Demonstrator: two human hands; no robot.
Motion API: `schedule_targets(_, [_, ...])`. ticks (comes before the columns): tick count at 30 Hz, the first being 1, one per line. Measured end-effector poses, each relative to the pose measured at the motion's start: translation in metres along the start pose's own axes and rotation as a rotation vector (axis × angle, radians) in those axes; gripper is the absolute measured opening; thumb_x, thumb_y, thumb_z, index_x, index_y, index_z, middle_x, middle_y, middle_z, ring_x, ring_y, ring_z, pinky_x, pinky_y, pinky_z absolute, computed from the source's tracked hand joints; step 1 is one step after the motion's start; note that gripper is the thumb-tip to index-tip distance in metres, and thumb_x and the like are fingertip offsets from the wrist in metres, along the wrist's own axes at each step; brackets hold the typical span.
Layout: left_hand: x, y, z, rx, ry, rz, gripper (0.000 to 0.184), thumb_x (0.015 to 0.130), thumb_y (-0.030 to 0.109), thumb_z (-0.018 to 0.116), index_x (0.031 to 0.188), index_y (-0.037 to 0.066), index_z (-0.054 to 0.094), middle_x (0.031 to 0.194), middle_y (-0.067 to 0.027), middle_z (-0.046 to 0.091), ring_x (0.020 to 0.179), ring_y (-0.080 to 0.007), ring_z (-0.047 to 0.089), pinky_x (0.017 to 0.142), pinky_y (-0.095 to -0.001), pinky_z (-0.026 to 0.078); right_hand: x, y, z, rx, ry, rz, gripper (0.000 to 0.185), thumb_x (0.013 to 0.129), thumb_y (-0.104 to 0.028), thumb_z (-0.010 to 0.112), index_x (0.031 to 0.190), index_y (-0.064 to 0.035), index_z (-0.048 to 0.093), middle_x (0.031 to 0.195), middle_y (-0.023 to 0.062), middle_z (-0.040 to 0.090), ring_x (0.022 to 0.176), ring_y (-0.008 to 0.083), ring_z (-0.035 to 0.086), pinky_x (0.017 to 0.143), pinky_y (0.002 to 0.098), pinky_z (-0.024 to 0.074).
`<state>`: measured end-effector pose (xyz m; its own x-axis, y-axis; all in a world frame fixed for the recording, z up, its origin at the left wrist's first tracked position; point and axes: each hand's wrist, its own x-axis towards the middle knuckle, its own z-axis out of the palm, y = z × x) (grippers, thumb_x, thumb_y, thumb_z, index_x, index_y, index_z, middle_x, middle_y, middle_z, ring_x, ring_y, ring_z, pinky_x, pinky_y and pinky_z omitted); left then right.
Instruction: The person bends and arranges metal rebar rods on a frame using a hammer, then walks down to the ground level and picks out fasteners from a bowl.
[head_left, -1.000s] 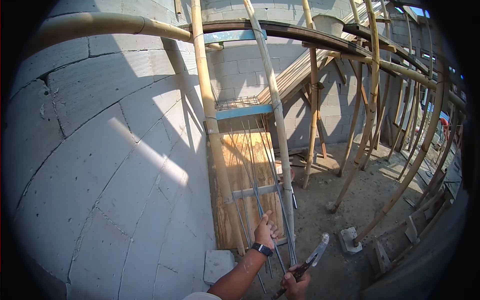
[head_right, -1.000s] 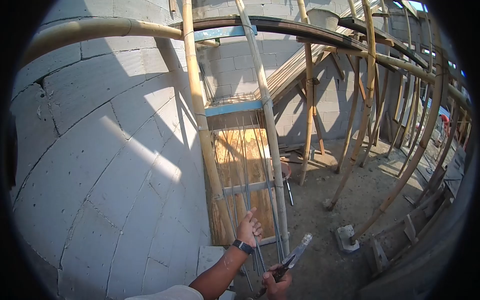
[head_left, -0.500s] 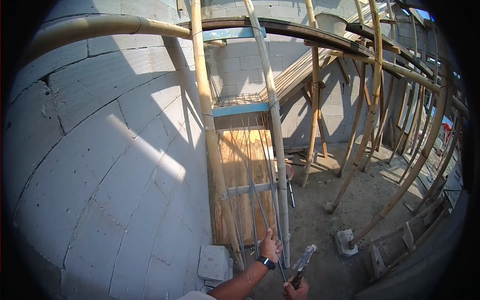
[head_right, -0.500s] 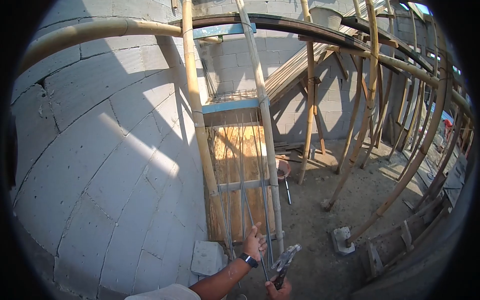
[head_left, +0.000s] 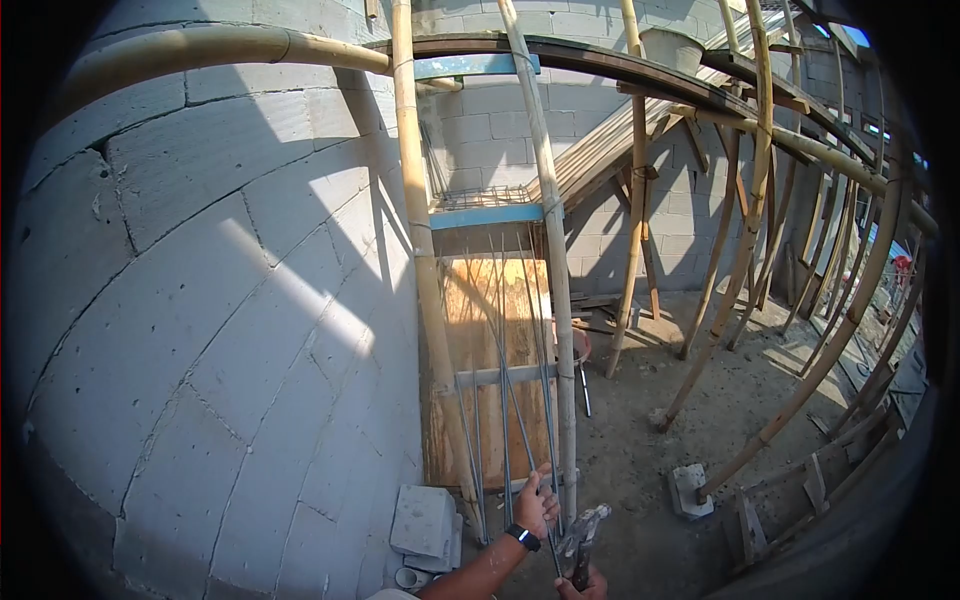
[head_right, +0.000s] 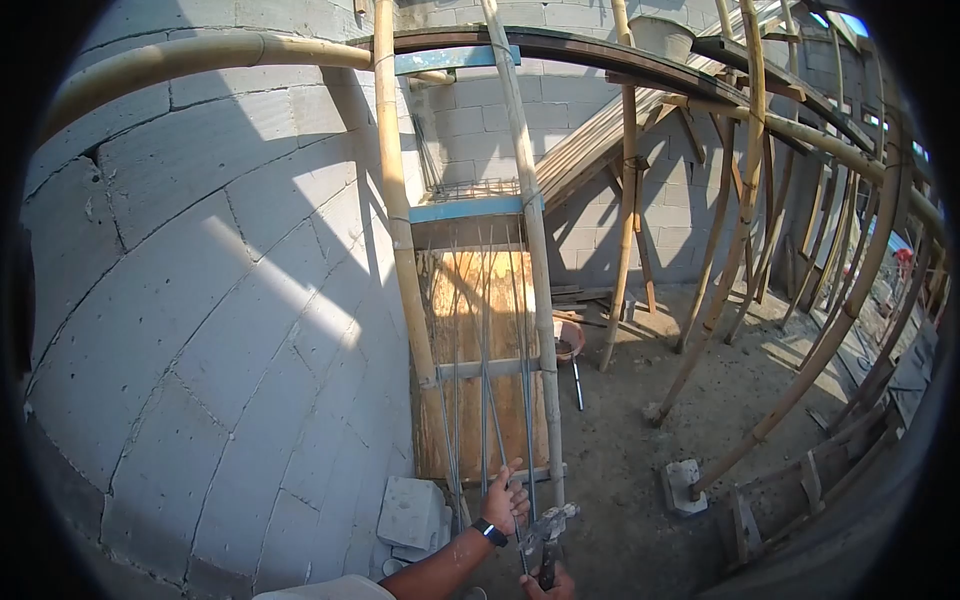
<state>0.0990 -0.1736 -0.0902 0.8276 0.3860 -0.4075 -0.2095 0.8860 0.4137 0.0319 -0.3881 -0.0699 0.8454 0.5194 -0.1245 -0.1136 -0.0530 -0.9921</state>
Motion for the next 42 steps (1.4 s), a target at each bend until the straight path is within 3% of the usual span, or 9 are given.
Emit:
schedule_targets(9, [0.022, 0.052, -0.016, -0.253, -0.324, -0.026, 0.042, 0.101, 0.041, 0.050, 0.134, 0.015, 0.052, 0.062, 0.0050, 0.030, 0.047, -0.0071, 0.027, 0.039, -0.0225, 0.026, 0.020, -0.025, 0.044, 0.013, -0.016, -0.032, 0.029, 0.083, -0.030, 0.077, 0.089, -0.0060, 0.061, 0.072, -0.0018, 0.050, 0.067, 0.0140, 0.044, 0.061, 0.0328, 0.0413])
schedule_targets(11, [0.029, 0.056, -0.022, -0.232, -0.330, -0.010, 0.040, 0.102, 0.040, 0.048, 0.133, 0.015, 0.053, 0.062, 0.0058, 0.033, 0.047, -0.0070, 0.029, 0.041, -0.0220, 0.026, 0.025, -0.017, 0.047, -0.051, -0.023, -0.043, 0.028, 0.083, -0.028, 0.076, 0.091, -0.0051, 0.062, 0.073, -0.0013, 0.050, 0.066, 0.0142, 0.044, 0.060, 0.0329, 0.0415])
schedule_targets(13, [0.030, 0.063, -0.016, -0.018, -0.115, -0.025, 0.039, 0.103, 0.040, 0.045, 0.131, 0.015, 0.054, 0.064, 0.0059, 0.035, 0.048, -0.0078, 0.030, 0.042, -0.0231, 0.027, 0.036, 0.014, 0.046, -0.171, -0.035, -0.003, 0.026, 0.084, -0.025, 0.074, 0.094, -0.0042, 0.063, 0.073, -0.0003, 0.051, 0.066, 0.0144, 0.045, 0.060, 0.0332, 0.0418])
schedule_targets(17, [0.049, 0.072, -0.025, 0.118, 0.024, -0.132, 0.036, 0.104, 0.039, 0.046, 0.126, 0.013, 0.057, 0.063, 0.0061, 0.038, 0.048, -0.0092, 0.034, 0.044, -0.0272, 0.030, 0.041, 0.031, 0.053, -0.185, 0.103, -0.282, 0.021, 0.084, -0.021, 0.072, 0.091, -0.0035, 0.063, 0.069, 0.0011, 0.050, 0.063, 0.0146, 0.044, 0.056, 0.0340, 0.0409])
schedule_targets(21, [0.042, 0.064, 0.004, 0.143, 0.142, -0.023, 0.029, 0.105, 0.042, 0.039, 0.103, 0.017, 0.054, 0.062, 0.0061, 0.031, 0.046, -0.0083, 0.027, 0.041, -0.0264, 0.022, 0.048, 0.024, 0.041, -0.284, 0.036, -0.244, 0.024, 0.084, -0.021, 0.072, 0.093, -0.0022, 0.061, 0.069, 0.0021, 0.050, 0.063, 0.0156, 0.045, 0.056, 0.0346, 0.0407])
schedule_targets(25, [0.053, 0.058, 0.000, 0.125, 0.030, -0.001, 0.029, 0.105, 0.042, 0.040, 0.095, 0.018, 0.050, 0.061, 0.0064, 0.030, 0.045, -0.0080, 0.024, 0.040, -0.0277, 0.021, 0.050, 0.021, 0.032, -0.290, 0.051, -0.215, 0.029, 0.084, -0.024, 0.072, 0.097, -0.0013, 0.060, 0.072, 0.0041, 0.053, 0.065, 0.0171, 0.047, 0.058, 0.0356, 0.0423])
schedule_targets(28, [0.050, 0.056, 0.005, 0.099, -0.021, -0.009, 0.028, 0.104, 0.043, 0.041, 0.093, 0.019, 0.050, 0.061, 0.0069, 0.028, 0.044, -0.0076, 0.023, 0.040, -0.0272, 0.020, 0.056, 0.016, 0.025, -0.202, -0.025, -0.154, 0.032, 0.084, -0.027, 0.078, 0.085, -0.0055, 0.055, 0.069, -0.0034, 0.053, 0.063, 0.0063, 0.051, 0.056, 0.0251, 0.0425])
schedule_targets(31, [0.044, 0.053, 0.015, 0.081, -0.007, -0.016, 0.028, 0.104, 0.043, 0.041, 0.091, 0.020, 0.049, 0.061, 0.0075, 0.026, 0.044, -0.0070, 0.023, 0.038, -0.0254, 0.018, 0.056, 0.012, 0.026, -0.059, 0.010, -0.122, 0.026, 0.082, -0.015, 0.077, 0.085, -0.0071, 0.053, 0.067, -0.0040, 0.053, 0.060, 0.0057, 0.050, 0.054, 0.0250, 0.0422])
schedule_targets(42, [0.056, 0.060, -0.018, 0.025, -0.146, -0.007, 0.027, 0.105, 0.042, 0.042, 0.092, 0.020, 0.050, 0.062, 0.0080, 0.024, 0.045, -0.0062, 0.021, 0.039, -0.0240, 0.017, 0.062, 0.038, 0.036, -0.158, -0.053, -0.120, 0.025, 0.083, -0.019, 0.077, 0.083, -0.0079, 0.055, 0.064, -0.0034, 0.052, 0.057, 0.0069, 0.048, 0.054, 0.0269, 0.0423])
